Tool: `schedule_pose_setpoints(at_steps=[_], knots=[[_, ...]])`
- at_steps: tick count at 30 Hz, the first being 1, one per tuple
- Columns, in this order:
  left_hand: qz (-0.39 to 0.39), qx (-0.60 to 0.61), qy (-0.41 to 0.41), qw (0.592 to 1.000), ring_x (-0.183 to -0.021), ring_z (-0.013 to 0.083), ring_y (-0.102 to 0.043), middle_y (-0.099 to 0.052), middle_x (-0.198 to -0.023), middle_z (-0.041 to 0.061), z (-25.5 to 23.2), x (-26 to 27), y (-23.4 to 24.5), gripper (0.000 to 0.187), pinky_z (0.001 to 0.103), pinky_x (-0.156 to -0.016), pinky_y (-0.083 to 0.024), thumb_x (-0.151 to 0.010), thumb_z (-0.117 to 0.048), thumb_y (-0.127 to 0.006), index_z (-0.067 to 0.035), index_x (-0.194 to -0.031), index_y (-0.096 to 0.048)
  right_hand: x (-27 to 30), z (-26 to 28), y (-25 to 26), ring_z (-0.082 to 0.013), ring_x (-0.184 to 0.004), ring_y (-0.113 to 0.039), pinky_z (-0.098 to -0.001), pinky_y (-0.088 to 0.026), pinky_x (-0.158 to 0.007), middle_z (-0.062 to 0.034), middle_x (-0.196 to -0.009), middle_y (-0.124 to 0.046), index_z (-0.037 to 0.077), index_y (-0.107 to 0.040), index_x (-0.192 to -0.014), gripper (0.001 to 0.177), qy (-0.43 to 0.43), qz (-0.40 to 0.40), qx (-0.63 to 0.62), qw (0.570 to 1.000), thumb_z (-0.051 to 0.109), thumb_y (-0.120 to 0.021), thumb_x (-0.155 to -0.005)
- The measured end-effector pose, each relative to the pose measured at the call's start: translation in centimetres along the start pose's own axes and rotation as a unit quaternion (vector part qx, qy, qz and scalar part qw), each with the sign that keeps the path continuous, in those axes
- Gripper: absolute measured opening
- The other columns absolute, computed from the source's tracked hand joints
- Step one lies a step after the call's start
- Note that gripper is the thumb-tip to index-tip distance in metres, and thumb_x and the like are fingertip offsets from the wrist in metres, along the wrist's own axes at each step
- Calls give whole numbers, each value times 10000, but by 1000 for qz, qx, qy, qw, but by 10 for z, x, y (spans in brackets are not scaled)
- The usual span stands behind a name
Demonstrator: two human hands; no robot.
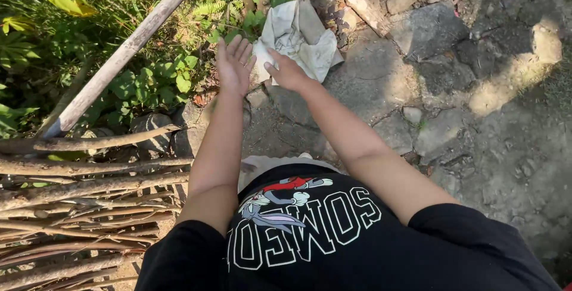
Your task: Moving and organizing wooden branches and sticks to construct or reinforce a fence.
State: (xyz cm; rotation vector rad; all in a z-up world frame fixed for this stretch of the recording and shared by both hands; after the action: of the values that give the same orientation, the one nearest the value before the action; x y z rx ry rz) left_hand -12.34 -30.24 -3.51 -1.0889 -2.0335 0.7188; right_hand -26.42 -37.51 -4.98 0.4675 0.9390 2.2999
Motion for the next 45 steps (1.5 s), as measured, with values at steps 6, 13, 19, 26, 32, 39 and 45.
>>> schedule_pose_setpoints(at_steps=[6, 13, 19, 26, 32, 39, 45], knots=[[-6, -88, 75, 993, -1279, 311, -585, -579, -1444, 133, 131, -51, -52, 693, 484, -1080, -429, -965, -573, -472, -84, -1456, -497, 65, -149, 127, -317, -1140, -675, -416, -530, -955, -200, -1240, -693, 64, -599, -1360, 541, -136, -123, -69, 981, 317, -750, -906], [-30, -129, 139, 981, -1202, 304, -641, -654, -1351, 105, 228, -93, -90, 537, 470, -1038, -460, -978, -452, -516, -87, -1371, -552, 106, -250, 190, -175, -986, -728, -330, -576, -876, -117, -1080, -769, 25, -691, -1237, 322, -130, -216, -161, 954, 193, -730, -966], [-43, -161, 174, 971, -1202, 288, -642, -652, -1348, 89, 273, -146, -120, 517, 464, -1038, -457, -959, -385, -566, -95, -1385, -529, 102, -284, 226, -136, -901, -703, -306, -580, -800, -90, -988, -764, 18, -719, -1185, 275, -171, -231, -203, 936, 153, -722, -945], [-72, -127, 210, 967, -1148, 281, -657, -661, -1339, 105, 396, -278, -116, 522, 460, -1019, -457, -964, -341, -544, -78, -1414, -524, 30, -424, 251, -132, -909, -696, -320, -561, -812, -73, -1002, -761, 18, -711, -1174, 256, -178, -126, -196, 956, 147, -720, -952], [-160, -176, 293, 926, -1084, 283, -669, -680, -1310, 93, 466, -359, -129, 508, 443, -958, -455, -982, -351, -503, -88, -1416, -535, -33, -534, 300, -154, -951, -699, -322, -552, -864, -88, -1038, -749, 39, -725, -1145, 241, -238, -153, -202, 937, 155, -742, -934], [-165, -219, 295, 915, -1055, 228, -695, -710, -1236, 51, 498, -407, -148, 444, 418, -948, -507, -1004, -358, -520, -122, -1377, -567, -86, -631, 281, -202, -1030, -707, -340, -554, -928, -101, -1122, -741, 51, -699, -1220, 307, -333, -108, -209, 913, 177, -725, -941], [-245, -200, 311, 896, -1015, 203, -700, -729, -1190, 41, 588, -448, -71, 391, 399, -907, -511, -988, -358, -569, -138, -1311, -601, -143, -763, 181, -289, -1126, -679, -391, -539, -974, -180, -1268, -661, 43, -611, -1341, 484, -358, -43, -164, 918, 200, -751, -905]])
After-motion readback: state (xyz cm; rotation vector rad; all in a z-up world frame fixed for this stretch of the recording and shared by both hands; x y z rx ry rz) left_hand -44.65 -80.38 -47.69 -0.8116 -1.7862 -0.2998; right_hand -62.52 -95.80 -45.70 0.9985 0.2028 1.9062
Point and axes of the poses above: each hand's wrist, its own x-axis away from the middle knuckle, its own y-axis out of the back of the hand, z = x × y, the point moved 9 cm from there along -x, towards the middle knuckle
